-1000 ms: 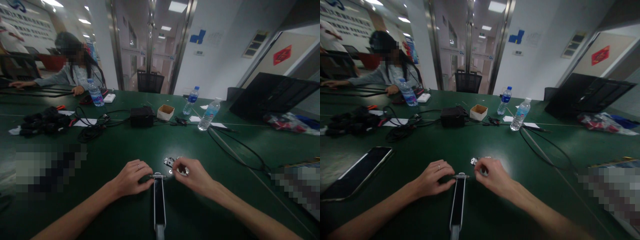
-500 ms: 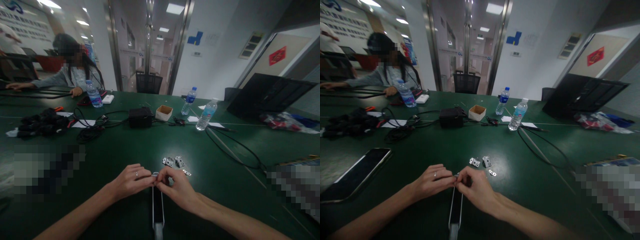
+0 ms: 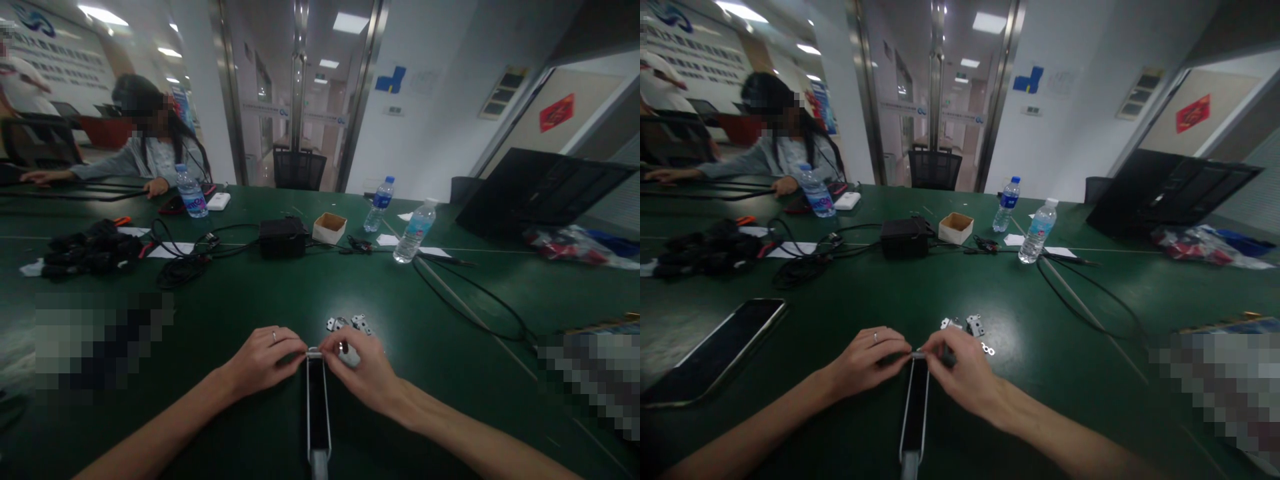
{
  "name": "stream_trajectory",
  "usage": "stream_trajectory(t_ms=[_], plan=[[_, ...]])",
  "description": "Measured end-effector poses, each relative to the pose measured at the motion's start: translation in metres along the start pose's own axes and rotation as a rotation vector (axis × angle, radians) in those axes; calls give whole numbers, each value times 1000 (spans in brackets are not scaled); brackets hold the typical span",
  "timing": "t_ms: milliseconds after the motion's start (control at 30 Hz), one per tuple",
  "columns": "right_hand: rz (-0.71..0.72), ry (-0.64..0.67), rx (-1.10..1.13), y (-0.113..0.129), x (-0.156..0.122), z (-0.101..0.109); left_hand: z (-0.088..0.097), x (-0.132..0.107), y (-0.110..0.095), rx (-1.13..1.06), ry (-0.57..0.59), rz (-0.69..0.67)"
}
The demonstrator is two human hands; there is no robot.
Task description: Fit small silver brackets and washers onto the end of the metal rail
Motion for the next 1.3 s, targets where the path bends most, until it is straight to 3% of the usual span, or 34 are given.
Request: stream_trajectory(t_ms=[133,400,567,933,1100,1167,1233,1300], plan=[[186,-19,-238,-5,-8,4,-6,-6,12,-71,127,122],[36,120,-409,-27,-14,-6,-13,-7,15,-149,251,167],[40,150,-403,-24,-13,-7,-15,-5,13,-153,307,158],[74,191,-408,-26,-14,-8,-20,-8,14,-116,300,112],[118,95,-452,-16,3,22,-22,-8,16,-106,369,152],[53,55,-463,-14,11,43,-22,-9,16,-117,394,169],[-93,114,-490,-18,16,58,-23,-9,17,-140,417,183],[-214,287,-496,-21,15,62,-24,-9,17,-162,428,194]])
Point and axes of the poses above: each hand's wrist, its own x-axis towards the middle knuckle, its own z-axis out of the back of the hand, y = z × x, the point moved 6 cm from there along x, towards the middle knuckle, and after that the axes turned 10 degrees about x, right-handed, at the moved point
